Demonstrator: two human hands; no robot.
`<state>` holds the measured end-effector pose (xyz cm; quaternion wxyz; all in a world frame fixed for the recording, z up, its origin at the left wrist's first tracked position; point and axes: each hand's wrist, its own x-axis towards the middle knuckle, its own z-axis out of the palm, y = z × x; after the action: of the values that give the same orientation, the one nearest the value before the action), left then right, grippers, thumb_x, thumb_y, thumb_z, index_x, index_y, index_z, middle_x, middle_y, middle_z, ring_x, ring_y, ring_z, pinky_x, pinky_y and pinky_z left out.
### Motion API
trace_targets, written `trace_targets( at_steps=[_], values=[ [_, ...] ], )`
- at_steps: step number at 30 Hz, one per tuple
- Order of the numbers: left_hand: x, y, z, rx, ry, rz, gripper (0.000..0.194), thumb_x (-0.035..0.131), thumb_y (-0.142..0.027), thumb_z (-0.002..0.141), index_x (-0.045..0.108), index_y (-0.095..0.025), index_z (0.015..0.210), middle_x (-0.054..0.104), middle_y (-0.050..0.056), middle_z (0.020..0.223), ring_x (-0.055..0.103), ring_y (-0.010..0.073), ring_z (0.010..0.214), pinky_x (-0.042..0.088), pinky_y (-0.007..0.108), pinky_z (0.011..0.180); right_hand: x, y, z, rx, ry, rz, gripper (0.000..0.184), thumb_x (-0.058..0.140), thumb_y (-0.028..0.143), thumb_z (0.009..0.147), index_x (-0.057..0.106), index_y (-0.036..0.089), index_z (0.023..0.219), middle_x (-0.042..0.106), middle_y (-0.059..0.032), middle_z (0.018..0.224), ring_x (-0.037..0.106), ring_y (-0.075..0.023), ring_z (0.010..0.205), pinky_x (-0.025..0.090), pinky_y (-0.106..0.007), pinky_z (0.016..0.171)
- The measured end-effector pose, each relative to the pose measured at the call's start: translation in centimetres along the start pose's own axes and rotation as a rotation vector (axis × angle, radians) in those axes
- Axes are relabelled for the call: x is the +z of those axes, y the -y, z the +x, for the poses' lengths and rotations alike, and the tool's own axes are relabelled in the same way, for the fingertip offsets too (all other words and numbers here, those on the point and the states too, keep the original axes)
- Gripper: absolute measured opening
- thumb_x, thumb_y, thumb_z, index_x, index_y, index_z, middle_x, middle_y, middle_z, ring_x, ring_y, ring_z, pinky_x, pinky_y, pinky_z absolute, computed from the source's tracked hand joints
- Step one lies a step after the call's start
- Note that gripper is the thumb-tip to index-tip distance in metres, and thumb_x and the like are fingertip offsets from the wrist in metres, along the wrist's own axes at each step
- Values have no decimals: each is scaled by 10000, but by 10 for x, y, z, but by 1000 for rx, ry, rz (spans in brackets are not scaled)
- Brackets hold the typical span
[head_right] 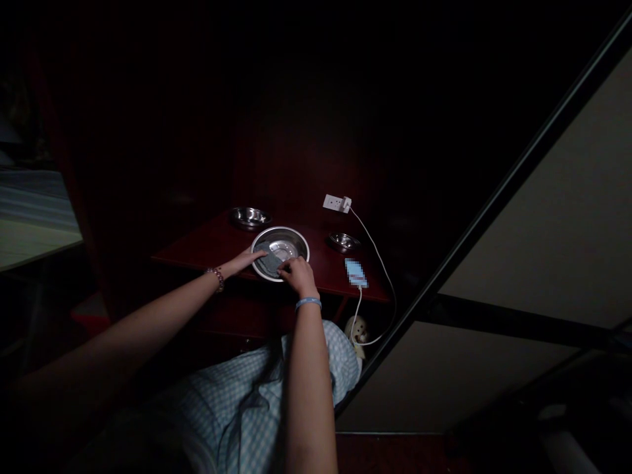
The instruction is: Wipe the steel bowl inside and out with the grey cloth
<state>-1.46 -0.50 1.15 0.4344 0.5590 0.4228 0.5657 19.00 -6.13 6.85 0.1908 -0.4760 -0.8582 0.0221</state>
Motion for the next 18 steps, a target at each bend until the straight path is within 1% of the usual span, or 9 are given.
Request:
trace_targets(
  at_steps=[2, 4, 7, 9, 13, 18],
  values=[
    [-1, 4, 1, 23, 34, 0, 614, 765, -319, 654, 615, -119, 1215, 694, 140, 1222, 632, 283, 1145, 457, 430, 1049, -1, 2, 0, 23, -18, 1, 170, 660, 297, 905, 748, 225, 1031, 699, -76, 1050, 591, -202, 1060, 443, -294, 907],
    [-1, 7, 2, 34, 40, 15, 642, 785, -299, 638, 606, -121, 1228, 696, 139, 1214, 633, 286, 1144, 457, 449, 1050, -1, 3, 0, 40, -45, 15, 183, 626, 306, 927, 737, 230, 1051, 685, -73, 1059, 598, -192, 1046, 444, -284, 896],
    [-2, 9, 3, 45, 26, 37, 592, 772, -269, 660, 616, -135, 1215, 703, 129, 1199, 634, 280, 1145, 458, 445, 1056, -2, 4, 0, 70, -76, 32, 199, 601, 320, 942, 729, 230, 1064, 673, -71, 1071, 614, -180, 1007, 450, -273, 872],
    [-2, 9, 3, 25, 9, 53, 541, 750, -251, 686, 624, -143, 1201, 702, 124, 1202, 634, 276, 1151, 463, 433, 1054, -2, 6, 0, 71, -75, 29, 200, 603, 329, 939, 733, 228, 1053, 679, -70, 1059, 620, -180, 997, 454, -268, 861],
    [-1, 8, 3, -27, -43, 85, 425, 688, -206, 726, 651, -146, 1145, 708, 107, 1194, 632, 275, 1160, 473, 396, 1046, -2, 8, -1, 37, -46, 19, 183, 618, 335, 929, 745, 243, 1024, 708, -53, 1041, 624, -185, 1019, 461, -264, 860],
    [0, 9, 4, -17, -39, 48, 403, 660, -195, 734, 656, -137, 1132, 709, 115, 1193, 643, 280, 1141, 468, 398, 1050, 1, 9, 0, 9, -7, 1, 176, 633, 325, 916, 762, 250, 1009, 732, -42, 1068, 637, -191, 1038, 465, -264, 869]
  ],
)
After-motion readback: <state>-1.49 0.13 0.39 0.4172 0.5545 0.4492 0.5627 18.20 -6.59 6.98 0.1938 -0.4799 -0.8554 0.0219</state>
